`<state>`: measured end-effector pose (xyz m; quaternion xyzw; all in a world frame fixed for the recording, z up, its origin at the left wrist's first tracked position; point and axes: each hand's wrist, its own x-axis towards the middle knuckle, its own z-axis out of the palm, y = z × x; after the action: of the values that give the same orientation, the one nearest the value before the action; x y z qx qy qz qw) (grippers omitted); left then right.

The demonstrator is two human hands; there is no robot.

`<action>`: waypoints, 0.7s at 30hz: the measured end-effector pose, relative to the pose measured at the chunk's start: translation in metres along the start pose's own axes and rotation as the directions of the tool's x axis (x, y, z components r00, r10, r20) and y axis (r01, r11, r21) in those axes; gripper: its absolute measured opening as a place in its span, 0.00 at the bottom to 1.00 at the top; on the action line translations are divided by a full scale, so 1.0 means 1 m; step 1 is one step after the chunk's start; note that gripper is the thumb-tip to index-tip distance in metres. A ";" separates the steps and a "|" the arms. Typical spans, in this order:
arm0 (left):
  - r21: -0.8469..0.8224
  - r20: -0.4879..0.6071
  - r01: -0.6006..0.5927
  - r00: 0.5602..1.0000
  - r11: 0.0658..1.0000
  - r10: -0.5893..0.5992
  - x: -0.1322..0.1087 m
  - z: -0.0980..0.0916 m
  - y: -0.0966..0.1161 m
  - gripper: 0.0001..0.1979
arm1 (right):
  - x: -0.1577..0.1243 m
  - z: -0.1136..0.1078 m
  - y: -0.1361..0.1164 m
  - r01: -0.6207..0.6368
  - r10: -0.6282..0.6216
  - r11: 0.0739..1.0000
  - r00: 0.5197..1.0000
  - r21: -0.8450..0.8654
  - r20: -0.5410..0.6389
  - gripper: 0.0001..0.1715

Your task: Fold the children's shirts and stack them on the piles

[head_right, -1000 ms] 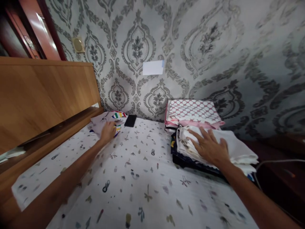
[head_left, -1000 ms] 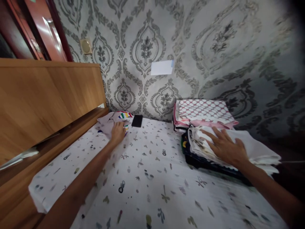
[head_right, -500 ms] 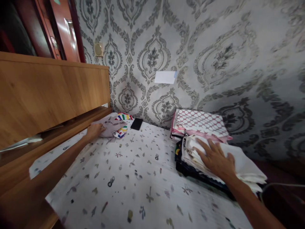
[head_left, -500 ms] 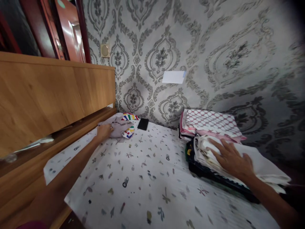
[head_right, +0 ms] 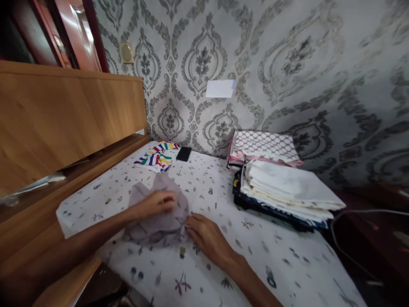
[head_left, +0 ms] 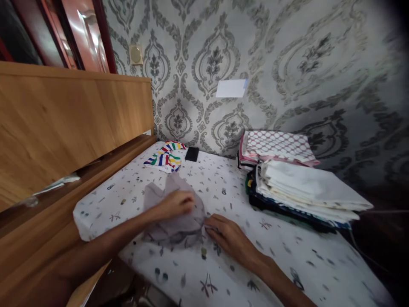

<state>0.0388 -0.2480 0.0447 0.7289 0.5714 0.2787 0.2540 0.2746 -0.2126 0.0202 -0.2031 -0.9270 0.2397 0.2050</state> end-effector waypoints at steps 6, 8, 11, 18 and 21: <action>0.166 -0.007 0.116 0.993 0.979 -0.116 -0.011 -0.047 -0.076 0.10 | -0.027 -0.010 0.000 -0.055 0.064 0.995 0.992 0.083 -0.106 0.14; 0.153 0.110 0.117 0.985 0.981 -0.134 -0.025 -0.059 -0.086 0.17 | -0.041 -0.015 0.001 -0.074 0.090 0.993 0.980 0.091 -0.177 0.14; 0.128 0.223 0.168 0.955 0.977 -0.194 -0.047 -0.073 -0.084 0.19 | -0.065 -0.023 -0.002 -0.070 0.086 0.994 0.973 0.078 -0.214 0.14; 0.021 0.329 0.285 0.903 0.958 -0.276 -0.087 -0.115 -0.055 0.13 | -0.109 -0.042 -0.017 -0.132 0.130 0.991 0.975 0.003 -0.183 0.16; -0.088 0.285 0.361 0.902 0.929 -0.324 -0.102 -0.133 -0.044 0.14 | -0.121 -0.048 -0.022 -0.199 0.200 0.980 0.979 0.020 -0.043 0.18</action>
<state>-0.1036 -0.3309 0.0980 0.6283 0.6307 0.1684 0.4231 0.3918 -0.2701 0.0355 -0.2988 -0.8952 0.2616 0.2021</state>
